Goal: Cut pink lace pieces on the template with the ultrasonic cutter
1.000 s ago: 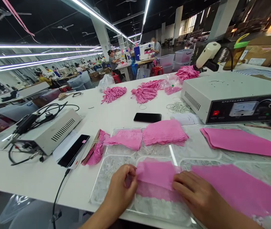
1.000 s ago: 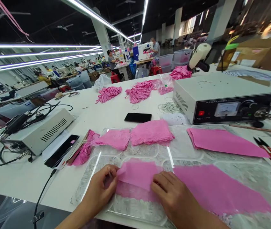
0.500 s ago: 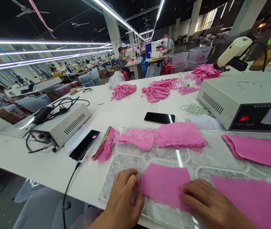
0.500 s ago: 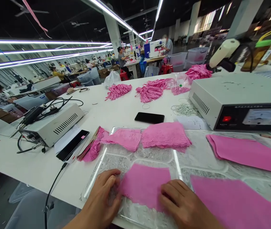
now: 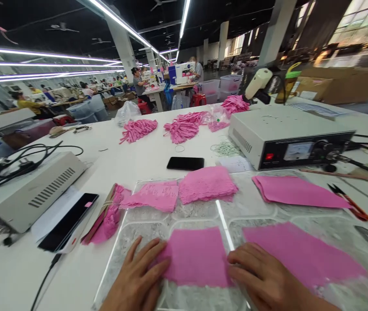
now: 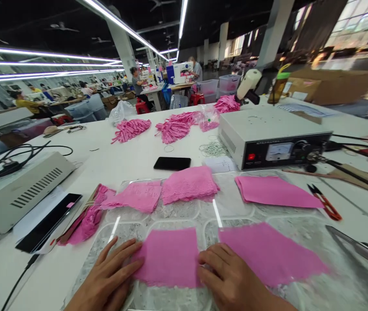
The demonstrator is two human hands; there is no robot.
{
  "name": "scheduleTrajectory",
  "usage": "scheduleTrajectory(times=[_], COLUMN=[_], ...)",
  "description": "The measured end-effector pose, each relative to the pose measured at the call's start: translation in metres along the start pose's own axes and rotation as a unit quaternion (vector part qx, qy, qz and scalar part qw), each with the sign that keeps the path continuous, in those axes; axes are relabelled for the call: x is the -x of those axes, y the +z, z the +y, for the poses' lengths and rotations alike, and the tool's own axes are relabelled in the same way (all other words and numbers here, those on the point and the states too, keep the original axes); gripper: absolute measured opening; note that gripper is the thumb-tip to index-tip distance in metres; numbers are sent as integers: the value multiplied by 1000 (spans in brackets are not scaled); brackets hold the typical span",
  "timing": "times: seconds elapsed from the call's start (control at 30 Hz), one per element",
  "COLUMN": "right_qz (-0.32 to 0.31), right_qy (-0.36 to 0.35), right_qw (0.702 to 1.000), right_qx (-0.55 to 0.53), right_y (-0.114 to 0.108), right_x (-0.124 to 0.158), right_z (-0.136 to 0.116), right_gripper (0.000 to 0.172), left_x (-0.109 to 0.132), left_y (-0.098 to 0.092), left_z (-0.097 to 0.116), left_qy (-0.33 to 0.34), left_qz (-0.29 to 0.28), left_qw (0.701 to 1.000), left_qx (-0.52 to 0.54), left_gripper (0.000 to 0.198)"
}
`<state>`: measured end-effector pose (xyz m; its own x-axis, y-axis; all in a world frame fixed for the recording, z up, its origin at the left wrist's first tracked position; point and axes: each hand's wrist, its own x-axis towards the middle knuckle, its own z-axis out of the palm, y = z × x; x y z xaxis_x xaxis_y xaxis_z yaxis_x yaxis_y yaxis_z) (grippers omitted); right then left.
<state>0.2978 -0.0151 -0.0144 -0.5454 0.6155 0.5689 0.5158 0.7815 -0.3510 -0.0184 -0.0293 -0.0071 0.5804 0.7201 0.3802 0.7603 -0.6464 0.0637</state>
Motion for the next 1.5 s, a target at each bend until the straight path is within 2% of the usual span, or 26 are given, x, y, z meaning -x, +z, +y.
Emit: scheduleTrajectory(times=[0.1,0.2,0.3,0.33,0.47,0.57,0.7,0.9,1.2,1.27,1.37,1.5], right_qz=[53,111,142,150,182,196,205,200,214,252,368,469], right_qy=[34,106,183,198,241,259,271,290,297,319,373,408], right_qw=[997,980,957,951,932,924,921,917,908,893,839,777], right_qx=[42,123,175,184,202,202,188,186,203,194,145,104], right_y=[-28,-55,-73,-76,-82,-82,-83,-83,-76,-74,-74,-82], right_x=[22,55,87,97,122,130,131,132,144,152,161,155], right_z=[13,32,44,46,49,50,53,52,53,52,47,38], right_gripper=[30,24,19,18,15,15,16,23,27,22,16,49], left_x=[-15,-46,-90,-105,-157,-180,-190,-185,-184,-188,-201,-225], left_y=[1,13,31,36,54,65,79,97,107,105,96,87], left_z=[-3,6,31,42,83,98,100,89,85,88,97,114], left_qy=[43,127,227,244,294,313,354,417,427,434,437,427], left_qz=[2,9,6,-14,-68,-95,-115,-30,29,31,-12,-111], left_qw=[999,990,967,962,940,931,922,908,902,899,897,892], left_qx=[25,67,114,125,162,160,108,34,51,48,67,99], left_gripper=[38,32,35,36,40,42,44,47,45,44,44,44])
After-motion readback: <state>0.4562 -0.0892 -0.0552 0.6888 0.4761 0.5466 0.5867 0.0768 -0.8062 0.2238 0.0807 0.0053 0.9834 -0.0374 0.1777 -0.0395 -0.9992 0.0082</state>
